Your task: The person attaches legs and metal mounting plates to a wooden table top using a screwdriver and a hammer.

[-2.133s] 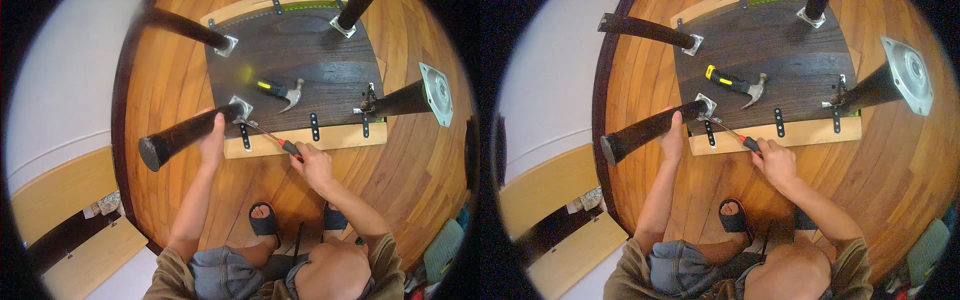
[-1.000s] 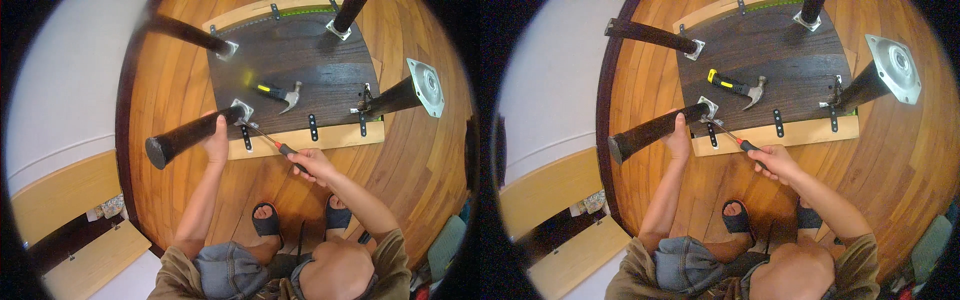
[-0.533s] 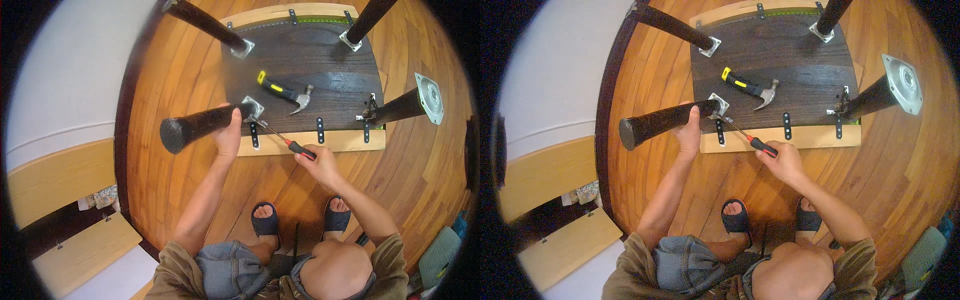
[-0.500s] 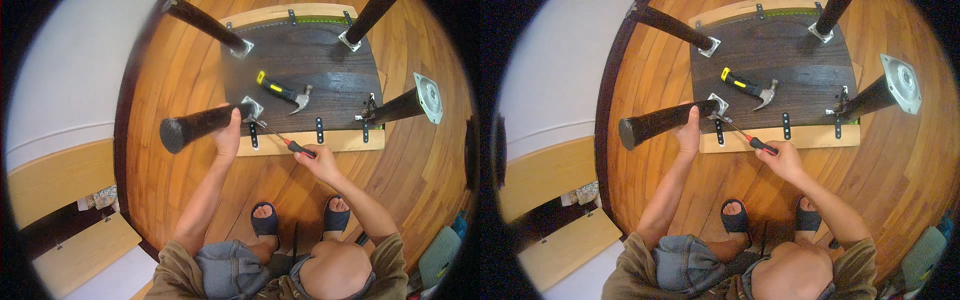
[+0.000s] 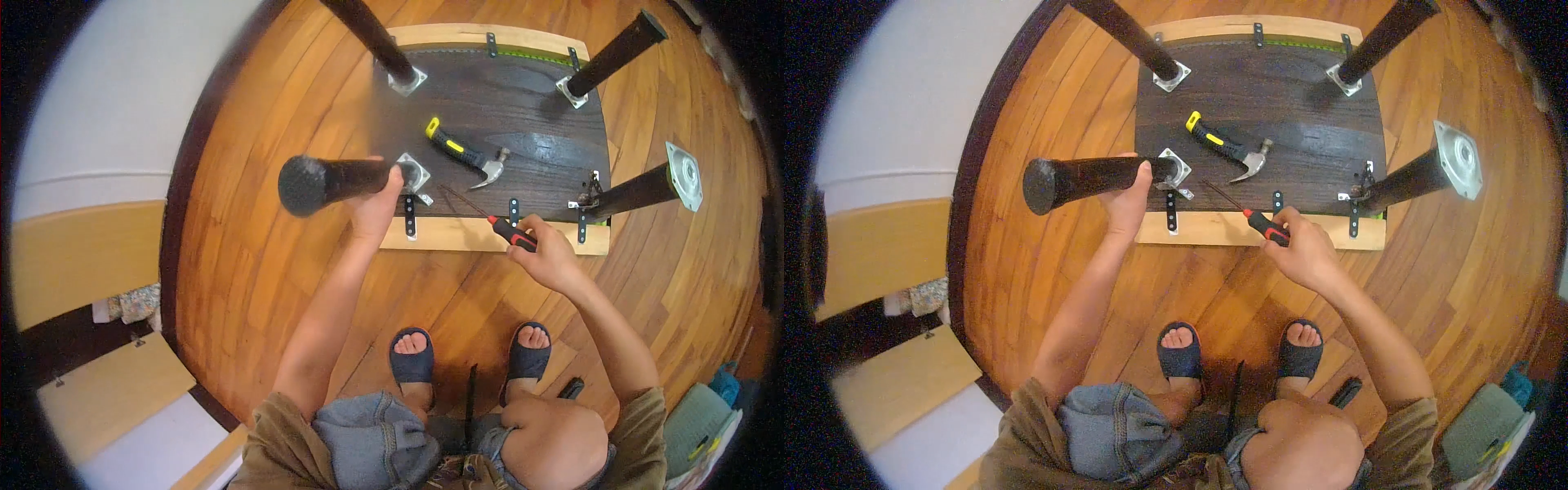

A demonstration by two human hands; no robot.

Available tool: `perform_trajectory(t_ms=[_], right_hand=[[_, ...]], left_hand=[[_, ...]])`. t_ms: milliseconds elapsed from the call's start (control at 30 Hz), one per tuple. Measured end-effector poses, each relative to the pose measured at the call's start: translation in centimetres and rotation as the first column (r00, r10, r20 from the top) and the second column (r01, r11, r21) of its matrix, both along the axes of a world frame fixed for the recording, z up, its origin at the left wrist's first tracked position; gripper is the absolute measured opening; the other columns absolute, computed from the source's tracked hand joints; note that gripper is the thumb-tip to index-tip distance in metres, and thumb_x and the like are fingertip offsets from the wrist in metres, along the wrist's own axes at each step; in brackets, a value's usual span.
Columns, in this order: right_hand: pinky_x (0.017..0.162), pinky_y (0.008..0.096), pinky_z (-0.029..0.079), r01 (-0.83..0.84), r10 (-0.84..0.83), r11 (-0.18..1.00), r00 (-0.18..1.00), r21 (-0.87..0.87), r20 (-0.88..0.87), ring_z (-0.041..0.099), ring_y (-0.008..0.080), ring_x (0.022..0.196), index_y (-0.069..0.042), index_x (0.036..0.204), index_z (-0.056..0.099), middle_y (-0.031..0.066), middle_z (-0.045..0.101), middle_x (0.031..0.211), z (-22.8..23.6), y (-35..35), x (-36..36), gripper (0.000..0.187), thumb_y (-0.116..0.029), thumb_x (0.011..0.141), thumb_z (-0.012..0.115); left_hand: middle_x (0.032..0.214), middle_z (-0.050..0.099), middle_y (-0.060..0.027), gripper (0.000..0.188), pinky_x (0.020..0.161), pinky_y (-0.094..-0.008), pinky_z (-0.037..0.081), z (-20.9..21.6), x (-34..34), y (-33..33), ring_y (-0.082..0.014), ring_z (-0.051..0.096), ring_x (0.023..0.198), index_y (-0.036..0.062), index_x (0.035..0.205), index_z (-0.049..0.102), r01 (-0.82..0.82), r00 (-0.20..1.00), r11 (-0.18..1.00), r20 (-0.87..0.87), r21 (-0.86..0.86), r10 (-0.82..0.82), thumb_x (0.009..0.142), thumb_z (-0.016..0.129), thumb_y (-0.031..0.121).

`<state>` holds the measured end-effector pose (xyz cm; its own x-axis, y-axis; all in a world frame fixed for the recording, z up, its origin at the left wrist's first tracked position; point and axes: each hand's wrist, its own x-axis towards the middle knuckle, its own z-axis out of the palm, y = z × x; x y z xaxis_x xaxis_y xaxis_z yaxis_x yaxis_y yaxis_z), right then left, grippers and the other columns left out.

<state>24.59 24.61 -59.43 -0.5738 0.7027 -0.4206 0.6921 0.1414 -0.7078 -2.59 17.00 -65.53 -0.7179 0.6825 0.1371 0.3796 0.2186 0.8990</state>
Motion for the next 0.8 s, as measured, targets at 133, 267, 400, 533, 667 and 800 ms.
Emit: perform_trajectory(t_ms=[133, 267, 400, 533, 667, 800], right_hand=[[0.067, 0.0444, 0.048, -0.149, 0.141, 0.981, 0.988, 0.127, 0.067, 0.061, 0.0381, 0.074, -0.005, 0.097, 0.06, 0.0193, 0.063, 0.078, 1.3, 0.2, -1.4, 0.029, -0.023, 0.075, 0.064], [0.067, 0.0457, 0.048, -0.314, 0.255, 0.887, 0.944, 0.338, 0.21, 0.061, 0.0377, 0.072, -0.006, 0.096, 0.061, 0.0178, 0.061, 0.078, 2.8, 0.2, -3.3, 0.026, -0.023, 0.076, 0.064], [0.064, 0.0452, 0.049, -0.405, 0.309, 0.824, 0.907, 0.396, 0.285, 0.061, 0.0373, 0.068, -0.006, 0.089, 0.06, 0.017, 0.06, 0.076, 4.8, 0.5, -4.6, 0.021, -0.021, 0.075, 0.063], [0.059, 0.0437, 0.048, -0.458, 0.333, 0.764, 0.883, 0.454, 0.33, 0.06, 0.0347, 0.064, -0.009, 0.095, 0.064, 0.0137, 0.059, 0.071, 5.0, 1.3, -5.2, 0.024, -0.021, 0.075, 0.064], [0.058, 0.0435, 0.048, -0.516, 0.376, 0.718, 0.853, 0.468, 0.362, 0.059, 0.0342, 0.063, -0.007, 0.092, 0.064, 0.0131, 0.058, 0.071, 5.7, 1.4, -6.3, 0.021, -0.019, 0.074, 0.063], [0.058, 0.0436, 0.048, -0.539, 0.401, 0.698, 0.84, 0.472, 0.366, 0.059, 0.0338, 0.063, -0.007, 0.09, 0.064, 0.0131, 0.058, 0.071, 5.9, 1.2, -7.0, 0.021, -0.018, 0.073, 0.062]], left_hand=[[0.079, 0.061, -0.0064, 0.02, 0.072, -0.0298, 0.046, 0.7, 0.8, 0.4, -0.0172, 0.059, 0.075, 0.0003, 0.09, 0.06, -0.022, 0.999, 0.998, -0.041, 0.066, 0.025, 0.075, 0.068, 0.012], [0.079, 0.061, -0.0061, 0.023, 0.072, -0.0297, 0.046, 0.9, 0.6, 0.1, -0.0168, 0.058, 0.075, 0.0005, 0.091, 0.06, -0.018, 1.0, 0.997, 0.002, 0.077, 0.018, 0.074, 0.069, 0.013], [0.084, 0.062, -0.0061, 0.029, 0.075, -0.03, 0.047, 0.3, 0.2, 0.0, -0.0172, 0.059, 0.08, 0.0013, 0.094, 0.059, -0.011, 0.999, 1.0, 0.047, -0.002, 0.011, 0.073, 0.071, 0.018], [0.077, 0.061, -0.0042, 0.023, 0.07, -0.0291, 0.046, 1.6, 0.8, 0.3, -0.015, 0.058, 0.073, 0.0012, 0.09, 0.06, 0.035, 0.999, 0.999, 0.008, -0.015, -0.035, 0.073, 0.071, 0.013], [0.076, 0.06, -0.0042, 0.023, 0.069, -0.0294, 0.046, 0.5, 0.2, 0.1, -0.015, 0.058, 0.072, 0.0017, 0.089, 0.06, 0.0, 0.998, 1.0, -0.061, -0.023, -0.001, 0.073, 0.071, 0.014], [0.074, 0.06, -0.0055, 0.026, 0.069, -0.0304, 0.047, 0.5, -0.1, 0.1, -0.0172, 0.059, 0.071, 0.0025, 0.089, 0.059, 0.012, 1.0, 1.0, 0.014, 0.007, -0.013, 0.073, 0.071, 0.019]])
